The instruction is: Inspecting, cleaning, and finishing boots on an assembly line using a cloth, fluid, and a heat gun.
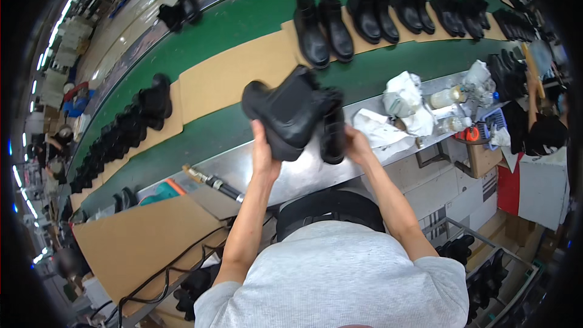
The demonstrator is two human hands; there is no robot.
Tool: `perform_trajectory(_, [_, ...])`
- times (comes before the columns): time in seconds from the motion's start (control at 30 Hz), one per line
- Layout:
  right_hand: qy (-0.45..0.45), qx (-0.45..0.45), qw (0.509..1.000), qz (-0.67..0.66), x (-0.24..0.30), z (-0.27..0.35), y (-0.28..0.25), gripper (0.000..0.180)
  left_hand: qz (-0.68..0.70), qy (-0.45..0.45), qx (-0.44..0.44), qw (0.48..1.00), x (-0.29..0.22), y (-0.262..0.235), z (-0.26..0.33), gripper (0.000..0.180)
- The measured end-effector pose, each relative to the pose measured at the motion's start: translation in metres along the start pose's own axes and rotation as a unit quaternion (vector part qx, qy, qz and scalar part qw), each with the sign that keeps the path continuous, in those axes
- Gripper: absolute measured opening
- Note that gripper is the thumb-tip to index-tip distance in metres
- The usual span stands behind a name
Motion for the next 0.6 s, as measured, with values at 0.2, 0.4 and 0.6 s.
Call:
perform_trajectory(0.2, [-0.263, 0.006, 0.847, 0.463, 0.044, 0.044, -0.003, 0.043, 0.108, -0.129, 0.009, 0.986, -0.011, -0.027, 0.024, 0.050])
perform_trajectory(0.4, [-0.408, -0.178, 0.619, 0.647, 0.154, 0.086, -0.073, 0.017, 0.165, -0.236, -0.132, 0.949, -0.006, -0.001, 0.055, 0.058])
perform_trajectory(0.6, [-0.475, -0.185, 0.498, 0.701, 0.113, 0.055, -0.097, 0.027, 0.159, -0.163, -0.136, 0.964, -0.003, -0.001, 0.053, 0.046])
Point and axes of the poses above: each hand's wrist, its own z-axis away from the middle knuckle, its own y-axis out of the palm, x = y × z, the point moved 2 cm from there along -z, towards the middle knuckle, and after that the axes turned 13 degrees about -x, right-handed, at the moved point
